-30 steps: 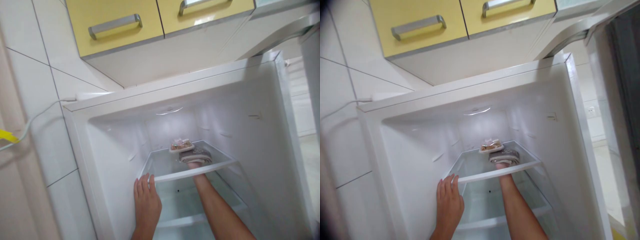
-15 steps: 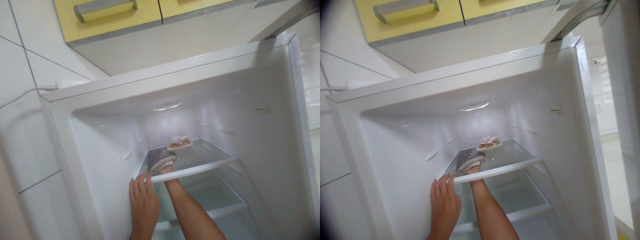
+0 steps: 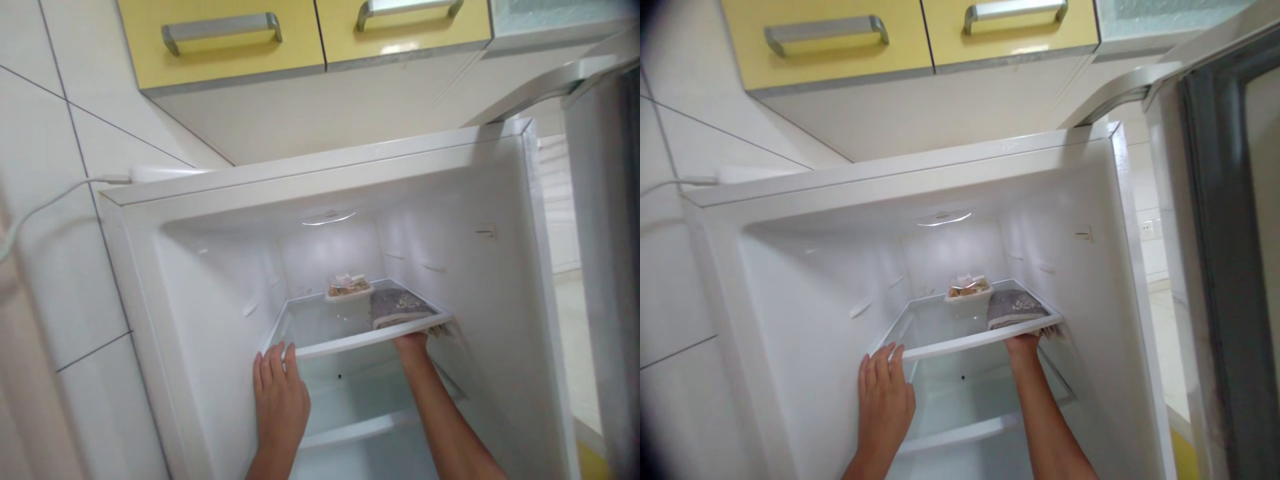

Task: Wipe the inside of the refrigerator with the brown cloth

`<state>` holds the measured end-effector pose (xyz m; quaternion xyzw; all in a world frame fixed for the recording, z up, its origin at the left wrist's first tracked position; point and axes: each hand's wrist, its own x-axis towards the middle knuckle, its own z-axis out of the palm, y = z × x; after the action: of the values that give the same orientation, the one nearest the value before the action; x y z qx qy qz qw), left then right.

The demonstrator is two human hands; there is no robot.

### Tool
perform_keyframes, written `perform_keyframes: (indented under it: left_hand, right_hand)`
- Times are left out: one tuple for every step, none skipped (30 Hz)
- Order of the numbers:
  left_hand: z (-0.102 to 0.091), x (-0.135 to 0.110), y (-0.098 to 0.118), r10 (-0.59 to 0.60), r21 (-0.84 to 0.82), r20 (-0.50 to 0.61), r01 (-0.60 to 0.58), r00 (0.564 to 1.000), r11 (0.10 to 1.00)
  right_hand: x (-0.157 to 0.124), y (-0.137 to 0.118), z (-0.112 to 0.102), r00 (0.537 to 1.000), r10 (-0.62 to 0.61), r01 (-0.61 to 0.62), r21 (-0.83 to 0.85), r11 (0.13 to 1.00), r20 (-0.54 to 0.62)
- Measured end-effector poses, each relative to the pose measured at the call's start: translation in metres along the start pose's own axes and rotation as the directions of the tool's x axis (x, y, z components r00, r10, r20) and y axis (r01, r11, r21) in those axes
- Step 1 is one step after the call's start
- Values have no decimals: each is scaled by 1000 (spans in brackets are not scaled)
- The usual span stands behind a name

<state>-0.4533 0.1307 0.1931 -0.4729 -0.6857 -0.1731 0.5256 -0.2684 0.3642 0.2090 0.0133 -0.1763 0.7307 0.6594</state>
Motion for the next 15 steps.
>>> perform_keyframes:
  left_hand:
    - [0, 0, 0, 1, -4, -7, -1, 1000, 1000]
    - [-1, 0, 0, 3, -13, -6, -3, 1000, 1000]
    - [-1, 0, 0, 3, -26, -3, -4, 1000, 1000]
    - [0, -1, 0, 3, -40, -3, -3, 1000, 999]
    - [1, -1, 0, 3, -54, -10, -3, 1000, 999]
    - [2, -2, -1, 3, -70, -22, -5, 1000, 998]
    - [4, -3, -1, 4, -88, -41, -7, 999, 996]
    - [5, -3, -3, 6, -109, -66, -13, 998, 994]
    - [7, -4, -4, 8, -134, -89, -20, 996, 991]
    - [8, -5, -5, 13, -162, -104, -30, 994, 986]
    - [9, -6, -7, 18, -189, -116, -40, 993, 981]
    - [10, -7, -8, 24, -213, -126, -51, 992, 976]
    - [11, -8, -9, 29, -233, -132, -59, 991, 971]
    - [11, -9, -10, 29, -250, -139, -63, 990, 966]
    - [12, -9, -10, 25, -266, -146, -64, 989, 962]
  right_hand:
    - [-9, -5, -6, 1000, 22, -22, 33, 999, 0]
    - [-19, -8, -11, 999, 44, -44, 70, 997, 0]
    - [-29, -10, -16, 998, 64, -64, 104, 992, 3]
    - [-39, -9, -19, 996, 86, -87, 129, 988, 7]
    - [-48, -7, -19, 994, 104, -105, 138, 985, 13]
    - [-56, -1, -17, 993, 119, -121, 130, 984, 24]
    - [-64, 6, -12, 989, 141, -144, 111, 983, 42]
    - [-70, 16, -3, 985, 160, -165, 90, 982, 65]
    - [-75, 27, 7, 979, 178, -185, 70, 980, 94]
    - [-79, 41, 20, 972, 201, -209, 49, 977, 122]
    - [-84, 56, 33, 964, 206, -215, 35, 976, 168]
    - [-90, 73, 47, 954, 211, -220, 16, 975, 215]
    - [-97, 90, 59, 936, 225, -229, -15, 973, 270]
    - [-106, 108, 70, 916, 240, -234, -59, 970, 321]
    - [-118, 126, 78, 897, 259, -234, -112, 966, 358]
